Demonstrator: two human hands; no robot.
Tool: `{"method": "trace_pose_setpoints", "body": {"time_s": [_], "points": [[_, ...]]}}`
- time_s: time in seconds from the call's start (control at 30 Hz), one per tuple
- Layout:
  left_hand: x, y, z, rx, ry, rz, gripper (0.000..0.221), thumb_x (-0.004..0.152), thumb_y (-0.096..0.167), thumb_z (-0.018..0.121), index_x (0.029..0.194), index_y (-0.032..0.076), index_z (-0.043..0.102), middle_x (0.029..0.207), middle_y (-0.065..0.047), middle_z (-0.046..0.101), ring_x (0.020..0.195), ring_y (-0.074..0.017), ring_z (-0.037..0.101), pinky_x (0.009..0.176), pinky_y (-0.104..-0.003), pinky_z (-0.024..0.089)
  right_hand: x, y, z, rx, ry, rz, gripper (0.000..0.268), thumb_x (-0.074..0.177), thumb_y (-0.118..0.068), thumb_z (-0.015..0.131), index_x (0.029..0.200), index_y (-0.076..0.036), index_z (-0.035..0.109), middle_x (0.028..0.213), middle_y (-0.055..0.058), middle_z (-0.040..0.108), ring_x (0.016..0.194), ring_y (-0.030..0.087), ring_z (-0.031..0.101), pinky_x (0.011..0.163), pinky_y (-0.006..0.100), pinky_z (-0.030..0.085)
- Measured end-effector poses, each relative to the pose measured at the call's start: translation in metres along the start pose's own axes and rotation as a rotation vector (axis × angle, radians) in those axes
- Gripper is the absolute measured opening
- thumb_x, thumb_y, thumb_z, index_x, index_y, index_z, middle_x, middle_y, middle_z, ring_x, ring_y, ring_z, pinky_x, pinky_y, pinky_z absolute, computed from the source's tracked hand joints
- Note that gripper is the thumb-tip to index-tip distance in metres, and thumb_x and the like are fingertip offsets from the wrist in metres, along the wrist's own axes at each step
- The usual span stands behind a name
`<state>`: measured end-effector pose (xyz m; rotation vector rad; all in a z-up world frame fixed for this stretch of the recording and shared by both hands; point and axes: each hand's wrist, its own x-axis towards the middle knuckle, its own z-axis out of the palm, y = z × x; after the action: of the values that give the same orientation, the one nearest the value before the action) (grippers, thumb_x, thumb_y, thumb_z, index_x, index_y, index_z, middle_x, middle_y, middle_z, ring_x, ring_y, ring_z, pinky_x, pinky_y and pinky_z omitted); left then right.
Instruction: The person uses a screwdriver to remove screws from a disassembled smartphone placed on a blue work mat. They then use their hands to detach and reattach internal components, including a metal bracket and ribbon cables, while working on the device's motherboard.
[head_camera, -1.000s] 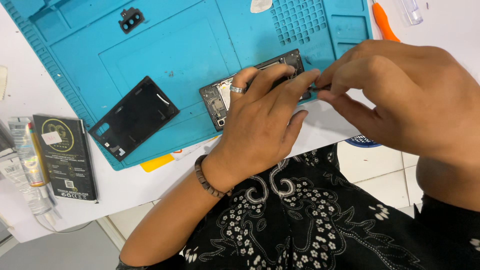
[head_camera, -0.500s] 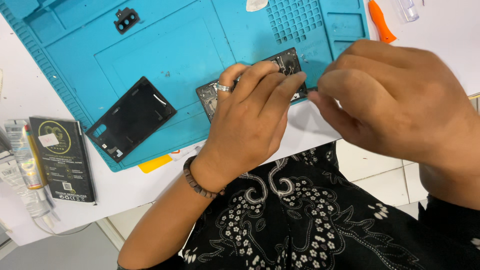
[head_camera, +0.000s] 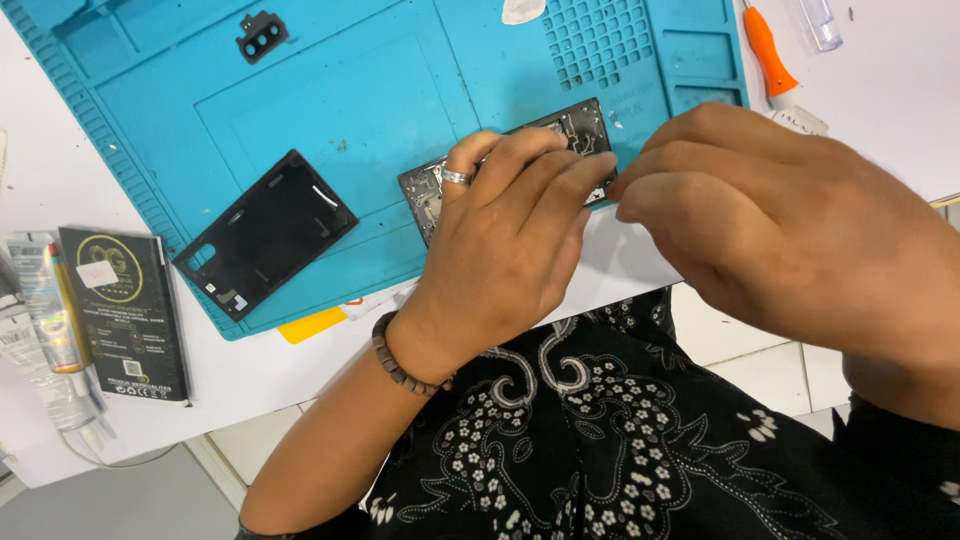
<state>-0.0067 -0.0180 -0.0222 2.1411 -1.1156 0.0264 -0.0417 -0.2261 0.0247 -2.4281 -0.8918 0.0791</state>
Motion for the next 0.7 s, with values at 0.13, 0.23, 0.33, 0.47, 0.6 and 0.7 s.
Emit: {"method": "trace_pose_setpoints", "body": {"time_s": [0.13,0.23,0.33,0.47,0.6,0.7], "points": [[0.000,0.002,0.000,-0.013,0.033,0.013,0.020,0.093,0.002,0.055,0.113,-0.001,0.056,0.102,-0.012,0.063,0.104,-0.0310,0.055,0.091,-0.045,0.036,-0.005,0.005,0.010,-0.264,0.169,-0.046,0.025,0.105,-0.012,0.070,0.094,0.002,0.052,0.069,0.011,0.048,0.058,0.027,0.041,0.050,0.038,0.033],[0.000,0.002,-0.002,-0.012,0.053,0.012,0.018,0.094,0.002,0.055,0.112,-0.001,0.057,0.102,-0.012,0.063,0.104,-0.0313,0.056,0.091,-0.046,0.037,-0.003,-0.001,0.007,-0.377,0.167,-0.015,0.033,0.107,-0.027,0.070,0.093,-0.002,0.054,0.072,0.010,0.052,0.060,0.026,0.048,0.050,0.035,0.034],[-0.005,0.001,-0.005,-0.036,0.045,0.004,0.022,0.092,0.001,0.057,0.113,0.000,0.055,0.105,-0.013,0.061,0.107,-0.0318,0.054,0.092,-0.047,0.038,0.000,-0.007,0.003,-0.294,0.098,-0.008,0.020,0.104,-0.014,0.063,0.098,0.000,0.050,0.089,0.014,0.061,0.073,0.031,0.055,0.060,0.038,0.042],[-0.013,-0.007,-0.023,0.046,0.061,-0.031,0.034,0.090,0.001,0.066,0.117,0.006,0.047,0.111,-0.011,0.059,0.109,-0.0310,0.055,0.090,-0.048,0.040,0.006,-0.009,0.007,-0.048,0.109,-0.009,0.009,0.095,0.007,0.057,0.101,0.005,0.050,0.101,0.020,0.066,0.086,0.037,0.062,0.078,0.044,0.048],[-0.024,-0.034,-0.061,0.196,0.181,-0.198,0.029,0.100,0.023,0.039,0.107,0.004,0.059,0.097,-0.009,0.063,0.097,-0.0306,0.056,0.078,-0.043,0.034,-0.019,0.025,0.030,-0.186,-0.148,0.511,0.063,0.099,-0.041,0.068,0.051,-0.003,0.053,0.045,0.008,0.047,0.043,0.023,0.040,0.058,0.037,0.032],[-0.037,-0.056,-0.079,0.394,0.224,-0.246,0.009,0.088,0.002,0.063,0.095,0.003,0.057,0.094,-0.012,0.052,0.085,-0.0314,0.046,0.074,-0.043,0.035,-0.022,0.027,0.026,-0.165,-0.158,0.550,0.067,0.081,-0.060,0.068,0.053,-0.001,0.050,0.044,0.008,0.044,0.041,0.019,0.045,0.055,0.032,0.040]]}}
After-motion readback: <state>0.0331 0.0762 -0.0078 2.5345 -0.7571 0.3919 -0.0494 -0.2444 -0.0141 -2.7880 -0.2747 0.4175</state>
